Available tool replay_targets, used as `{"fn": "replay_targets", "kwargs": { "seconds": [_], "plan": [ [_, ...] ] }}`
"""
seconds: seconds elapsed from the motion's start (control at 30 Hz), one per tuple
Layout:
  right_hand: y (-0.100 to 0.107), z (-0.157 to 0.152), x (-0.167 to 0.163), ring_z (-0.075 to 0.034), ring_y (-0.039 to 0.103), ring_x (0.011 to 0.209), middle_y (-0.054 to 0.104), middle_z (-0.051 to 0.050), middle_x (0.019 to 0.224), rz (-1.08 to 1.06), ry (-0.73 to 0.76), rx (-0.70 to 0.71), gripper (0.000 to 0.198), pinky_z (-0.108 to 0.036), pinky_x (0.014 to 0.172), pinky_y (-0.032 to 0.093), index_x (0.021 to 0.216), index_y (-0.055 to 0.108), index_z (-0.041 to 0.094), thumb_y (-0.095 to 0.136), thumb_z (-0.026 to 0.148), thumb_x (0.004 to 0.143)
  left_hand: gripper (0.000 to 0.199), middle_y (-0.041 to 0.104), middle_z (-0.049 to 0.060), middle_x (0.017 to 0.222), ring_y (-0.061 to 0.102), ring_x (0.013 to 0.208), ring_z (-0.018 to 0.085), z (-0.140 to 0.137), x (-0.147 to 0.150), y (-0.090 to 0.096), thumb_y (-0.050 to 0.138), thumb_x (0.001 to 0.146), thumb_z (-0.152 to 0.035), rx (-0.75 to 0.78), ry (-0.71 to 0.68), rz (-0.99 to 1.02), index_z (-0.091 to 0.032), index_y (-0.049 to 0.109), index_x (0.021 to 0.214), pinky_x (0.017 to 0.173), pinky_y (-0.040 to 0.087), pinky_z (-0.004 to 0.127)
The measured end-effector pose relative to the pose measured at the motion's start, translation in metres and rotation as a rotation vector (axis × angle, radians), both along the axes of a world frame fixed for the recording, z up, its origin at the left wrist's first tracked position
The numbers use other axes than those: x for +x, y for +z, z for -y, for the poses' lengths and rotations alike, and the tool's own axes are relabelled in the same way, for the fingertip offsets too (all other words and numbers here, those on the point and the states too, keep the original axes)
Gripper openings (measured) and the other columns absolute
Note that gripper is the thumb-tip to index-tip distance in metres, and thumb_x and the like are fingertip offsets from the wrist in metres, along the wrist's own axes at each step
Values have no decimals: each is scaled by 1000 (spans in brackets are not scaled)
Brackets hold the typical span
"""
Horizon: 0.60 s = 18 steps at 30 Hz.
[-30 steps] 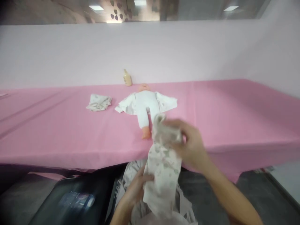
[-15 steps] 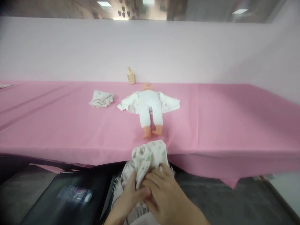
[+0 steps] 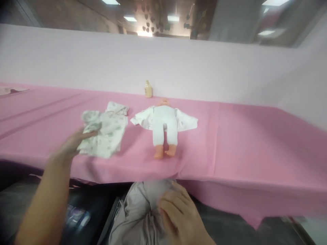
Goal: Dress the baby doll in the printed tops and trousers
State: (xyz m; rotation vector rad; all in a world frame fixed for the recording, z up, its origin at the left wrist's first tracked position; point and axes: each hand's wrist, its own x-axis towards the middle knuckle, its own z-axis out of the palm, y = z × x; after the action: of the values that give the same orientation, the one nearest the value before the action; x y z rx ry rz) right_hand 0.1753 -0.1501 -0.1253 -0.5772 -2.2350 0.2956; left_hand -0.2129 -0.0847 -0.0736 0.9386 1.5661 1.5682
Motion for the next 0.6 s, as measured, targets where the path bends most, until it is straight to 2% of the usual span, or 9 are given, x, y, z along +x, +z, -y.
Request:
{"fn": "replay_targets", "kwargs": {
  "seconds": [0.07, 0.13, 0.17, 0.23, 0.3, 0.33, 0.4, 0.5, 0.6],
  "plan": [
    [-9, -1, 3, -14, 63, 74, 66, -2, 80, 1, -19, 4, 19, -40, 96, 49, 88, 56, 18, 47, 2, 83, 52, 67, 3, 102, 63, 101, 25, -23, -31, 3, 68, 77, -32, -142, 83, -270, -11, 55, 123, 89, 45, 47],
    [-17, -2, 5, -14, 62, 68, 64, -1, 75, 4, -38, 19, 19, -40, 92, 50, 85, 54, 18, 46, 1, 82, 56, 60, 10, 121, 53, 116, 33, -41, -54, -6, 70, 75, -31, -231, 241, -626, -7, 54, 123, 100, 37, 53],
    [-20, -3, 6, -13, 61, 65, 63, -1, 72, 0, -46, 29, 19, -39, 90, 51, 85, 54, 18, 46, 1, 82, 52, 53, 11, 131, 48, 122, 35, -49, -61, -15, 64, 80, -33, -231, 227, -783, -7, 54, 123, 103, 33, 54],
    [-25, -6, 7, -13, 60, 63, 61, 0, 70, 3, -61, 30, 19, -38, 87, 52, 85, 55, 18, 46, 1, 82, 50, 45, 9, 141, 42, 128, 32, -61, -67, -36, 50, 89, -39, -246, 1, -929, -12, 48, 131, 107, 29, 48],
    [-27, -9, 6, -13, 59, 63, 61, 0, 69, 18, -57, 21, 20, -40, 90, 51, 86, 55, 18, 45, 1, 83, 53, 42, 12, 144, 37, 132, 33, -70, -63, -56, 48, 91, -42, -365, -210, -1062, -14, 45, 135, 110, 23, 48],
    [-28, -11, 5, -13, 59, 63, 61, 0, 69, 24, -50, 10, 20, -41, 92, 50, 87, 56, 18, 45, 2, 84, 54, 41, 13, 145, 33, 134, 34, -73, -59, -64, 48, 91, -42, -420, -263, -1151, -14, 45, 137, 110, 19, 50],
    [-29, -12, 1, -13, 58, 62, 61, 1, 69, 26, -30, -19, 20, -43, 96, 49, 88, 56, 19, 44, 3, 85, 50, 38, 17, 145, 30, 134, 37, -78, -50, -77, 41, 93, -35, -495, -262, -1316, -14, 42, 139, 108, 18, 54],
    [-32, -12, -4, -13, 58, 63, 62, 0, 71, 5, -15, -39, 22, -44, 97, 48, 91, 57, 20, 42, 4, 87, 50, 39, 20, 142, 34, 128, 40, -85, -40, -84, 28, 93, -20, -568, -152, -1405, -15, 37, 143, 99, 26, 57],
    [-38, -12, -5, -13, 57, 62, 62, 0, 71, 14, -1, -59, 23, -45, 97, 47, 92, 57, 20, 41, 4, 87, 52, 42, 24, 135, 38, 122, 43, -93, -38, -82, 32, 90, -18, -638, -58, -1330, -11, 37, 142, 93, 30, 58]
  ]
}}
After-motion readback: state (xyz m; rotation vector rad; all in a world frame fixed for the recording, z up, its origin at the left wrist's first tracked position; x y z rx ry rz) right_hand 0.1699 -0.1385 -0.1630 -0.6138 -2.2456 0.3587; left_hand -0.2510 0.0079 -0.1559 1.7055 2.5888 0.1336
